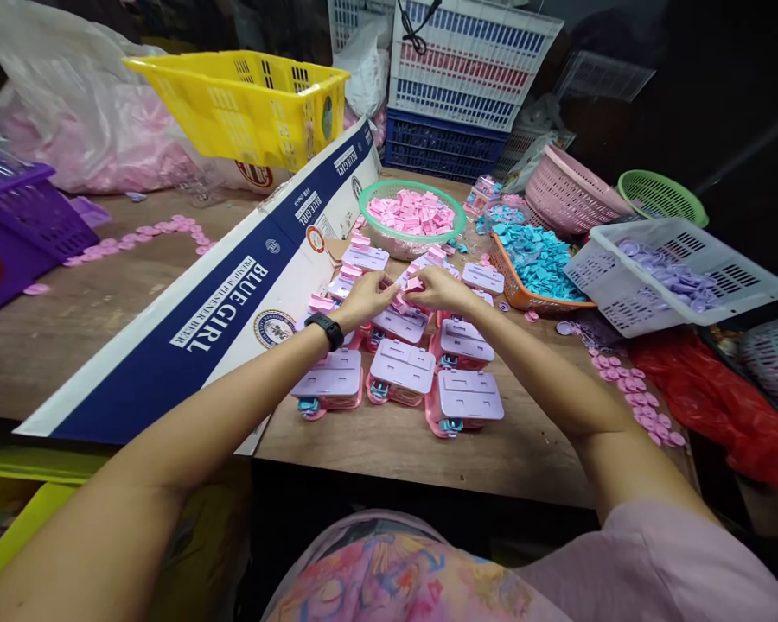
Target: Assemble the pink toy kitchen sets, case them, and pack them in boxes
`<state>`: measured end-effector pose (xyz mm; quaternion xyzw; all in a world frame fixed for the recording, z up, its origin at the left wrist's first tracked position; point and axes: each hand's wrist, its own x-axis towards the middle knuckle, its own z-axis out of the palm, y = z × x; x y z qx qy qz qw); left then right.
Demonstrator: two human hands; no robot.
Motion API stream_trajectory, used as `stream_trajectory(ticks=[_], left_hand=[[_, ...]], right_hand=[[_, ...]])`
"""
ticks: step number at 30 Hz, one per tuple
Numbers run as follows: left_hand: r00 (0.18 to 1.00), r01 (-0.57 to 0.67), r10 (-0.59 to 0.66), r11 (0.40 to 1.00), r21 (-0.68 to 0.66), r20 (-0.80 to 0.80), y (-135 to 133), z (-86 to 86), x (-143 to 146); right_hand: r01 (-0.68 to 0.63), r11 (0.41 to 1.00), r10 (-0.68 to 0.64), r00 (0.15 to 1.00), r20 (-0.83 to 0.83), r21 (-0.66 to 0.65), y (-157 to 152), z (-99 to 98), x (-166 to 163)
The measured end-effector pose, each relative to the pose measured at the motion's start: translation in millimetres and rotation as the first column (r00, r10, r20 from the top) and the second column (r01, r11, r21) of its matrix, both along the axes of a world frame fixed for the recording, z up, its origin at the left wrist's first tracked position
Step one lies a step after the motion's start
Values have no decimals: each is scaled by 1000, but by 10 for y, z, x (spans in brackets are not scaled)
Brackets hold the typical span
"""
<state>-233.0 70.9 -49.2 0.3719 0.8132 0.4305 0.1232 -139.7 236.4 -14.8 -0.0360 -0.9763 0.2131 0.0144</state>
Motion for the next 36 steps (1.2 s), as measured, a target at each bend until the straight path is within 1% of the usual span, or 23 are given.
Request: stream_trajectory(ticks=[3,5,7,9,11,17,19,21,23,25,26,28,30,31,33,34,36], left_hand=[[1000,-1,1,1000,-3,10,26,0,-6],[1000,7,-6,1000,-4,19,25,-1,-18],[999,19,-19,1000,-10,41,14,-10,-39],[997,28,-27,999,-18,74,1,-29,-64],[994,28,-25,999,-24,107,-7,-55,-82],[991,-3,5,1000,-19,135,-1,-97,-66],[993,-1,3,1000,-20,119,-9,-66,-64],[996,-1,3,1000,-14,84,-29,4,-62],[1000,-10,10,1000,12,26,-60,107,-31],[999,-18,21,998,65,-44,-98,214,61],[997,-3,10,995,98,-73,-118,258,133],[994,79,-65,981,177,-85,-155,311,316],[987,163,-155,951,261,-51,-189,308,507],[983,180,-182,938,297,-22,-204,289,590],[979,177,-202,923,343,40,-240,228,713],[976,171,-207,918,359,64,-263,194,751],[975,144,-199,906,399,101,-328,135,796]], right_hand=[[-56,984,50,998,38,169,-86,52,-127],[-77,959,55,995,88,271,-121,88,-193],[-111,933,67,988,136,343,-145,124,-231],[-141,917,89,984,154,373,-164,148,-235],[-139,914,88,985,148,382,-186,146,-210],[-86,913,44,993,114,399,-263,8,-108],[-55,919,22,996,90,391,-267,-20,-93],[-40,934,10,996,84,355,-245,-16,-73],[-31,959,11,997,73,282,-207,11,-23],[2,981,-4,1000,11,192,-179,38,80],[30,988,-25,999,-33,153,-180,47,153],[89,991,-79,991,-105,100,-225,55,328],[139,986,-125,982,-139,93,-322,55,515],[158,982,-141,978,-152,101,-379,55,602],[161,982,-141,973,-184,96,-475,55,756],[141,988,-124,971,-203,68,-503,53,820],[82,995,-94,968,-233,-58,-506,37,928]])
